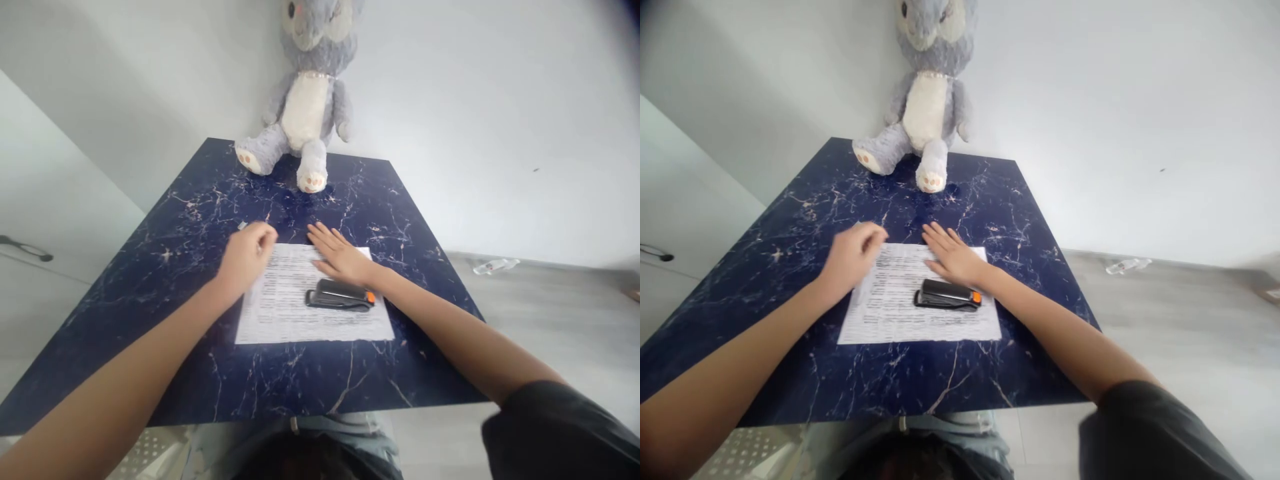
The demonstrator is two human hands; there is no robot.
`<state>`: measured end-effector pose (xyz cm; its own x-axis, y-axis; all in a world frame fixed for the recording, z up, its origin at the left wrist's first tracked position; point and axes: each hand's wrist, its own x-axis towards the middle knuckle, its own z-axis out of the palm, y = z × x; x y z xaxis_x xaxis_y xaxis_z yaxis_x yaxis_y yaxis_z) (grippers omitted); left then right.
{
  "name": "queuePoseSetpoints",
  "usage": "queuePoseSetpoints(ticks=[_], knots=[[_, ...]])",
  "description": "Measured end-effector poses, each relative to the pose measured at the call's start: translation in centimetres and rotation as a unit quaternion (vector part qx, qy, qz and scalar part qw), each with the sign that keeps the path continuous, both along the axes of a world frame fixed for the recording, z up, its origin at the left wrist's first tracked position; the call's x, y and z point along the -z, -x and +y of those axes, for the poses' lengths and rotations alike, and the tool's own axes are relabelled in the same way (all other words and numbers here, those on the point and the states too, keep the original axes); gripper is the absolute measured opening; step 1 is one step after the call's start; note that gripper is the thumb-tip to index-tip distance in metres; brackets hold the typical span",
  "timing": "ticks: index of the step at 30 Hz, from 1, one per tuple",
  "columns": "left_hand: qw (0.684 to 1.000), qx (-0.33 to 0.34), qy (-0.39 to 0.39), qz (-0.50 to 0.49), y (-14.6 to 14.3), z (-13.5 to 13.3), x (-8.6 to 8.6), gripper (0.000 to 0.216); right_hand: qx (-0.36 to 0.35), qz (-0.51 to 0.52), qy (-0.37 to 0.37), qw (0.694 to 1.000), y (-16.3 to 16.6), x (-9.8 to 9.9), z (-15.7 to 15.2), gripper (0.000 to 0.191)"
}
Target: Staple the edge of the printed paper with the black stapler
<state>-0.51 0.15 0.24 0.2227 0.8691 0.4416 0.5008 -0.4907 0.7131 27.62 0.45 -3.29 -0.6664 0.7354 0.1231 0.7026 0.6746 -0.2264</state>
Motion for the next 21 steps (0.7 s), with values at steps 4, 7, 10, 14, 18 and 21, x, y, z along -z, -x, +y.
queuePoseSetpoints(ticks=[4,7,10,14,18,21], knots=[[0.968,0.076,-0.044,0.236,-2.5,-1.5,1.6,0.031,0.069,0.122,0.016,0.99,-2.6,-1.7,-1.3,0.064],[0.958,0.073,-0.038,0.275,-3.3,-1.9,2.1,0.037,0.078,0.226,0.032,0.97,-2.7,-4.8,-3.0,0.051],[0.956,0.081,-0.031,0.279,-3.5,-2.0,2.0,0.029,-0.034,0.14,0.094,0.985,-2.3,-7.3,-6.1,0.051],[0.951,0.077,-0.038,0.298,-3.5,-1.9,2.0,0.019,-0.018,0.034,0.074,0.997,-3.0,-7.4,-10.0,0.034],[0.959,0.064,-0.045,0.272,-3.0,-1.5,2.2,0.017,0.176,0.15,0.016,0.973,-7.0,-7.1,-10.0,0.028],[0.975,0.061,-0.037,0.211,-2.4,-1.3,2.0,0.016,0.323,0.145,-0.084,0.932,-10.8,-7.3,-8.2,0.026]])
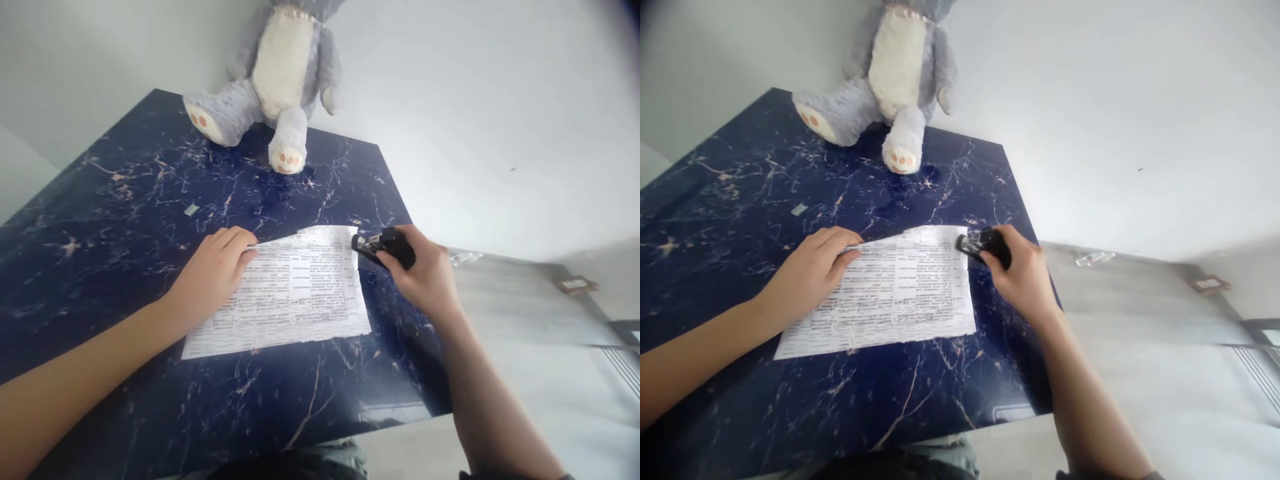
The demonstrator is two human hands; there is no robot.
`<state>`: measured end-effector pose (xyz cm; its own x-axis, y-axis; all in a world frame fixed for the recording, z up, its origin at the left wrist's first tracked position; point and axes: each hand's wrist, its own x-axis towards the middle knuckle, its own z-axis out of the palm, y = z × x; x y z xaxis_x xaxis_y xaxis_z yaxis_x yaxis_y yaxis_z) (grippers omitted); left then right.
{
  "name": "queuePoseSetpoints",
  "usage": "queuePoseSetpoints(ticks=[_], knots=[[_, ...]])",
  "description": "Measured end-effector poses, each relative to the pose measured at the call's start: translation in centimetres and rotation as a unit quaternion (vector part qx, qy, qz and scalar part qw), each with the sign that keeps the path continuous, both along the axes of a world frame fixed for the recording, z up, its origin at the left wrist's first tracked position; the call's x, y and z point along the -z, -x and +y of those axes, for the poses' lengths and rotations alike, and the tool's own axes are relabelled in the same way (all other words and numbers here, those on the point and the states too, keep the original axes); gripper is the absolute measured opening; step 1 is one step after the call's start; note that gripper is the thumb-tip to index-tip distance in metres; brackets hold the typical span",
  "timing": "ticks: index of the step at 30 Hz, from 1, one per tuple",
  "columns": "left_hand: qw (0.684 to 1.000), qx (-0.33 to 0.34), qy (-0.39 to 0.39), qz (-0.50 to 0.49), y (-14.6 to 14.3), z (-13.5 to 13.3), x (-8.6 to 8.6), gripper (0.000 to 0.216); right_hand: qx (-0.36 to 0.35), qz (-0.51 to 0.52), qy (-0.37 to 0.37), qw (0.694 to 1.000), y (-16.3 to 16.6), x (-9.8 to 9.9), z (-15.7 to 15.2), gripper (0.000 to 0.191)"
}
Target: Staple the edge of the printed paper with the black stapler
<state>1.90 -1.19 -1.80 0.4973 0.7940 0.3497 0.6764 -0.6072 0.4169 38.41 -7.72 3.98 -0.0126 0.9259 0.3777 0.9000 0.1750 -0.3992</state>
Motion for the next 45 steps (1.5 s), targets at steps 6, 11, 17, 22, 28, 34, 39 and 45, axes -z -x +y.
queuePoseSetpoints(ticks=[6,11,17,22,28,34,39,45], knots=[[0.999,-0.011,0.013,-0.039,0.6,0.2,-0.3,0.014,-0.027,-0.028,0.096,0.995,-2.6,0.5,1.3,0.025],[0.999,-0.035,-0.015,0.016,1.0,0.5,0.1,0.019,-0.122,0.013,0.167,0.978,0.4,0.1,0.0,0.019],[0.999,0.039,-0.013,0.01,0.0,-1.0,-0.1,0.037,-0.155,0.028,0.162,0.974,2.6,0.1,-1.0,0.028],[0.986,0.136,0.098,0.024,-1.5,-2.9,0.7,0.056,-0.156,0.037,0.122,0.98,3.2,0.4,-1.6,0.04],[0.987,0.125,0.1,0.024,-1.6,-3.4,1.4,0.064,-0.222,0.016,0.089,0.971,4.2,1.6,-1.7,0.044],[0.989,0.119,0.087,0.009,-1.7,-3.8,1.3,0.059,-0.208,-0.01,0.079,0.975,5.1,2.1,-1.6,0.039],[0.987,0.103,0.126,-0.004,-1.9,-3.9,1.2,0.055,-0.207,-0.078,0.06,0.973,5.7,2.3,-1.8,0.037],[0.99,0.119,0.073,0.034,-1.8,-3.9,1.4,0.063,-0.227,-0.188,0.052,0.954,6.8,2.8,-1.8,0.038]])
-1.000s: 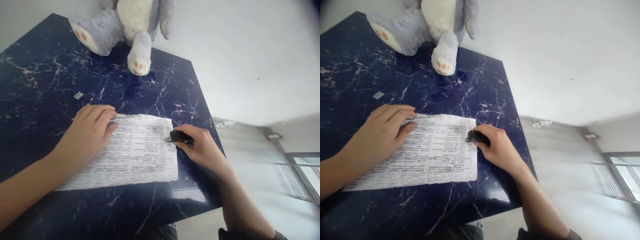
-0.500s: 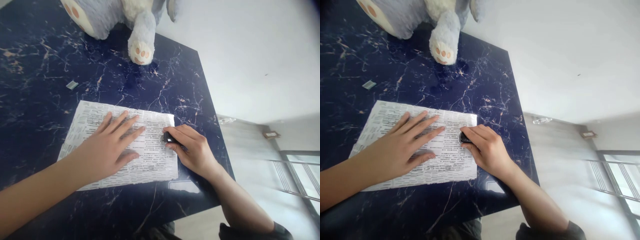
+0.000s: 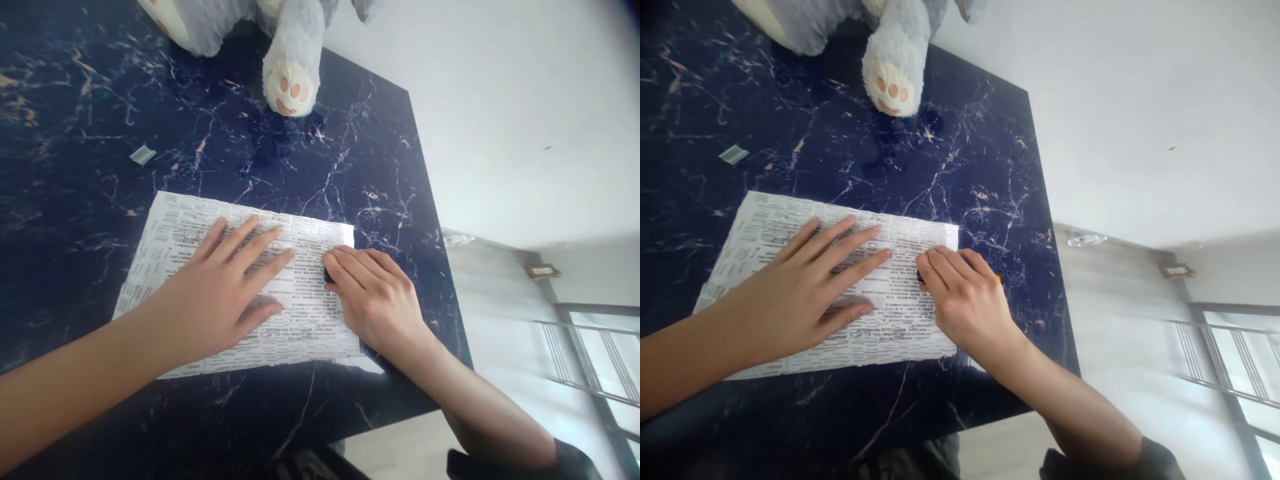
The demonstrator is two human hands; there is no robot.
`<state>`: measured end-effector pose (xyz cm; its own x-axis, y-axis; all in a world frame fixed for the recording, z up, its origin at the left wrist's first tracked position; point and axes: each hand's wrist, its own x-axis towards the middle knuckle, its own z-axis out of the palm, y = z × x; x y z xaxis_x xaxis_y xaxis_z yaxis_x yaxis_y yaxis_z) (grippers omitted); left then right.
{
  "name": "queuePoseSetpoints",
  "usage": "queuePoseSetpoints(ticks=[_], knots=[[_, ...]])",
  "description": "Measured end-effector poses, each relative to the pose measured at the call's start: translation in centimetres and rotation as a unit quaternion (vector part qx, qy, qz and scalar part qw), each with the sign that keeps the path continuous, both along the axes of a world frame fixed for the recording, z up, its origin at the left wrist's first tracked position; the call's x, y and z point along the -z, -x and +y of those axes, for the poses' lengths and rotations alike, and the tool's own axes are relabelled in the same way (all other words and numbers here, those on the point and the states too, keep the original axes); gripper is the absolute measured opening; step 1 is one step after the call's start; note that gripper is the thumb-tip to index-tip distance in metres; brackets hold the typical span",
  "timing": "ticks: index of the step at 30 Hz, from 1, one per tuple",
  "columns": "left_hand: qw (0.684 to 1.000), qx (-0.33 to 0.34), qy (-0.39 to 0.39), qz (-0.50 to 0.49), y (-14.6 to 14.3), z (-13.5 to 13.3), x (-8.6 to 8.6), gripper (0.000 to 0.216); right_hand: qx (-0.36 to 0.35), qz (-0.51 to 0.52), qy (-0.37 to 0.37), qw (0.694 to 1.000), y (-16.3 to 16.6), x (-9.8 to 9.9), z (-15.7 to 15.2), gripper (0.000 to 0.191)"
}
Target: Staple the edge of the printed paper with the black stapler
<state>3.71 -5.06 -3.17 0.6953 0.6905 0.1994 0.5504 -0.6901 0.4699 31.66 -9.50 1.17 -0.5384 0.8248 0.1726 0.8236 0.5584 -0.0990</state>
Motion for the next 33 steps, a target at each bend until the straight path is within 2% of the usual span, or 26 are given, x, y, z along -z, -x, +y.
queuePoseSetpoints(ticks=[4,8,11,14,16,18,21,25,27,30,33], knots=[[0.998,0.006,-0.034,0.046,0.1,-0.1,-0.3,0.062,-0.017,-0.021,-0.041,0.999,-0.3,-0.2,0.2,0.033],[0.995,0.001,-0.059,0.074,0.2,-0.1,-0.6,0.063,-0.018,-0.01,0.014,1.0,-2.8,-1.6,0.5,0.041],[0.994,-0.009,-0.065,0.089,0.2,0.0,-0.6,0.064,0.027,0.001,0.039,0.999,-5.1,-2.2,0.9,0.044],[0.992,-0.015,-0.065,0.103,0.2,0.0,-0.7,0.064,0.117,0.019,-0.006,0.993,-6.1,-1.8,1.5,0.046],[0.992,-0.016,-0.064,0.107,0.1,0.1,-0.8,0.065,0.176,0.067,-0.07,0.98,-5.5,-1.5,1.7,0.046],[0.992,-0.016,-0.061,0.11,0.0,0.1,-0.9,0.065,0.197,0.143,-0.128,0.961,-4.1,-1.5,1.7,0.045],[0.992,-0.023,-0.052,0.111,-0.1,0.2,-1.1,0.066,0.178,0.217,-0.181,0.942,-1.2,-2.4,0.8,0.046],[0.995,-0.029,-0.035,0.087,-0.1,0.4,-0.9,0.065,0.13,0.234,-0.221,0.938,2.2,-4.1,-1.1,0.054],[0.998,-0.026,-0.024,0.048,0.0,0.7,-0.8,0.057,0.092,0.229,-0.203,0.948,3.6,-4.4,-1.6,0.057],[0.994,-0.07,0.007,-0.083,0.3,1.2,-1.1,0.044,0.077,0.242,-0.112,0.961,5.8,-3.5,-1.1,0.055],[0.957,-0.139,0.039,-0.251,0.7,1.7,-1.5,0.046,0.074,0.254,0.006,0.964,7.4,-1.7,0.6,0.05]])
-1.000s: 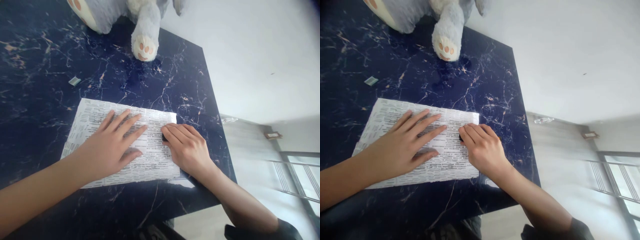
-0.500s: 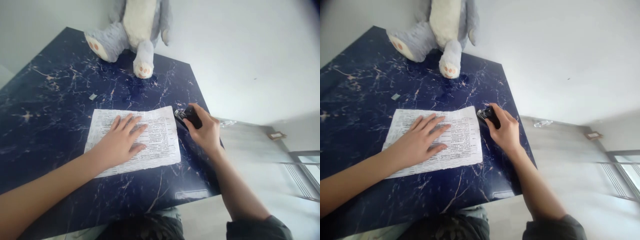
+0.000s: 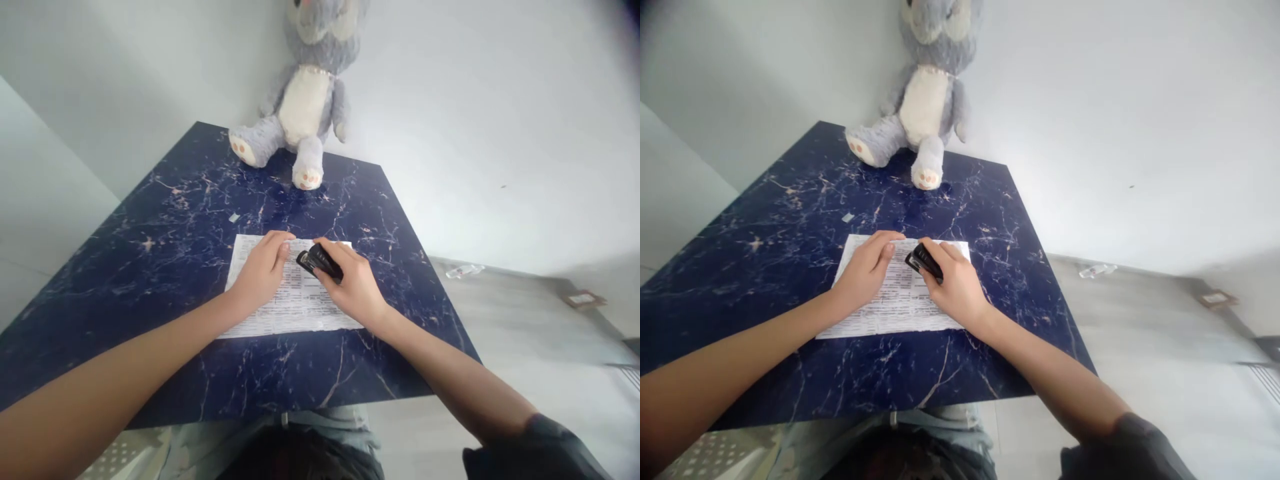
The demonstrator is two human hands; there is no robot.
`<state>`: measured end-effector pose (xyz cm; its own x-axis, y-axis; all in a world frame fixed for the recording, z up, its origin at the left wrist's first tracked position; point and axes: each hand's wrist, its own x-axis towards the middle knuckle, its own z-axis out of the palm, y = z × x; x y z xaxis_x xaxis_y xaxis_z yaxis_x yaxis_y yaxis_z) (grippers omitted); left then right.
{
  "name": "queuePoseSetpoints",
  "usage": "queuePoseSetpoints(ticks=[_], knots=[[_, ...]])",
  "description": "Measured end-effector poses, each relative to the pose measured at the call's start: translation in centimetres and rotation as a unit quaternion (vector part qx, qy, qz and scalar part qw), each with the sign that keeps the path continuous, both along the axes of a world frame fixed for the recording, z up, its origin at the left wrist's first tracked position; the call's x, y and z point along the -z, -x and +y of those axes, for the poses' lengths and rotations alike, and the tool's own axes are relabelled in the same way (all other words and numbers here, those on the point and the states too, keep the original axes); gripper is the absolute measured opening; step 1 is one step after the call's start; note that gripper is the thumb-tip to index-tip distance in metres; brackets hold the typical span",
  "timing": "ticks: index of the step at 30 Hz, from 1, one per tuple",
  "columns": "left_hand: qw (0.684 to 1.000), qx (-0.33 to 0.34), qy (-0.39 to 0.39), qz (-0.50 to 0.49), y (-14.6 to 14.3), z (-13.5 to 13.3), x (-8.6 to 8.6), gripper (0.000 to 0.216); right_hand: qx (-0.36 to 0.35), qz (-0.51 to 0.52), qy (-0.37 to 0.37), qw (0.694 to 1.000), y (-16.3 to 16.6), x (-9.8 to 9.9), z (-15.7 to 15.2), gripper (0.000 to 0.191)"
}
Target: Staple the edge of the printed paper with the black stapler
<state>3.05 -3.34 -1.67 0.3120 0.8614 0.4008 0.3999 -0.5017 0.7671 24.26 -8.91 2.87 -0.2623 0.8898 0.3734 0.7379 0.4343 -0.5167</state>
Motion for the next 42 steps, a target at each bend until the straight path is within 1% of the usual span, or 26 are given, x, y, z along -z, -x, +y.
queuePoseSetpoints(ticks=[2,4,5,6,8,9,10,11,13,15,16,18,20,23,25,27,28,30,31,32,34,36,37,39,40,42], knots=[[0.993,-0.01,0.041,-0.111,0.1,0.4,0.0,0.046,-0.029,0.006,0.059,0.998,0.1,0.7,1.2,0.052],[0.972,-0.006,0.111,-0.206,0.1,0.7,0.3,0.048,-0.076,0.033,0.132,0.988,-0.7,0.6,2.2,0.059],[0.959,-0.009,0.146,-0.243,0.0,0.9,0.6,0.049,-0.112,0.055,0.179,0.976,-1.4,0.4,2.6,0.061],[0.947,-0.016,0.176,-0.269,0.0,1.1,0.9,0.05,-0.156,0.081,0.23,0.957,-2.3,0.0,2.9,0.062],[0.93,-0.033,0.214,-0.297,-0.1,1.4,1.4,0.05,-0.239,0.132,0.324,0.906,-4.0,-0.5,3.5,0.059],[0.925,-0.038,0.223,-0.305,-0.1,1.5,1.5,0.049,-0.267,0.151,0.355,0.883,-4.8,-0.6,3.7,0.059],[0.922,-0.041,0.228,-0.309,-0.2,1.6,1.6,0.049,-0.284,0.165,0.374,0.867,-5.4,-0.5,4.0,0.06],[0.921,-0.042,0.231,-0.312,-0.2,1.7,1.7,0.048,-0.293,0.176,0.385,0.857,-6.0,-0.3,4.2,0.062],[0.917,-0.046,0.236,-0.318,-0.2,1.8,1.7,0.049,-0.298,0.188,0.391,0.851,-6.6,0.3,4.5,0.066],[0.913,-0.054,0.243,-0.323,-0.2,1.9,1.6,0.05,-0.302,0.186,0.378,0.855,-6.7,0.9,4.7,0.069],[0.912,-0.056,0.246,-0.324,-0.2,1.9,1.6,0.051,-0.298,0.183,0.353,0.868,-6.5,1.1,4.7,0.07],[0.914,-0.052,0.247,-0.318,-0.2,1.9,1.6,0.051,-0.281,0.157,0.282,0.904,-5.7,1.2,4.3,0.07],[0.919,-0.045,0.24,-0.31,-0.2,2.0,1.7,0.05,-0.254,0.103,0.202,0.94,-4.3,1.2,3.7,0.067],[0.923,-0.04,0.229,-0.306,-0.1,2.1,1.6,0.049,-0.212,0.03,0.113,0.97,-2.2,1.4,2.4,0.058],[0.918,-0.041,0.232,-0.318,0.0,2.0,1.2,0.041,-0.165,-0.002,0.023,0.986,-1.5,1.7,1.7,0.059],[0.899,-0.024,0.26,-0.351,0.1,1.8,0.7,0.031,-0.12,-0.069,-0.084,0.987,-1.5,1.9,1.4,0.063],[0.883,-0.002,0.285,-0.374,0.0,1.6,0.4,0.029,-0.103,-0.114,-0.132,0.979,-1.6,1.9,1.4,0.065],[0.843,0.054,0.341,-0.412,-0.1,1.2,-0.1,0.026,-0.093,-0.204,-0.184,0.957,-1.8,1.9,1.4,0.066],[0.829,0.077,0.361,-0.42,-0.3,1.0,-0.3,0.025,-0.097,-0.237,-0.195,0.947,-1.8,1.8,1.5,0.065],[0.822,0.092,0.373,-0.421,-0.4,0.8,-0.4,0.024,-0.104,-0.26,-0.202,0.938,-1.8,1.7,1.5,0.063],[0.825,0.098,0.377,-0.41,-0.6,0.6,-0.4,0.015,-0.117,-0.279,-0.21,0.93,-1.6,1.5,1.5,0.059],[0.833,0.093,0.376,-0.394,-0.6,0.6,-0.2,0.005,-0.105,-0.252,-0.21,0.939,-1.3,1.4,1.4,0.058],[0.838,0.087,0.373,-0.388,-0.6,0.7,-0.1,0.006,-0.084,-0.218,-0.2,0.952,-1.2,1.3,1.4,0.06],[0.853,0.064,0.357,-0.375,-0.4,1.0,0.0,0.011,-0.028,-0.109,-0.154,0.982,-1.3,1.3,1.5,0.06],[0.861,0.05,0.346,-0.37,-0.3,1.1,0.1,0.011,-0.003,-0.048,-0.115,0.992,-1.5,1.4,1.6,0.057],[0.874,0.017,0.32,-0.366,-0.1,1.3,0.1,0.008,0.02,0.05,-0.015,0.998,-1.8,1.8,2.0,0.051]])
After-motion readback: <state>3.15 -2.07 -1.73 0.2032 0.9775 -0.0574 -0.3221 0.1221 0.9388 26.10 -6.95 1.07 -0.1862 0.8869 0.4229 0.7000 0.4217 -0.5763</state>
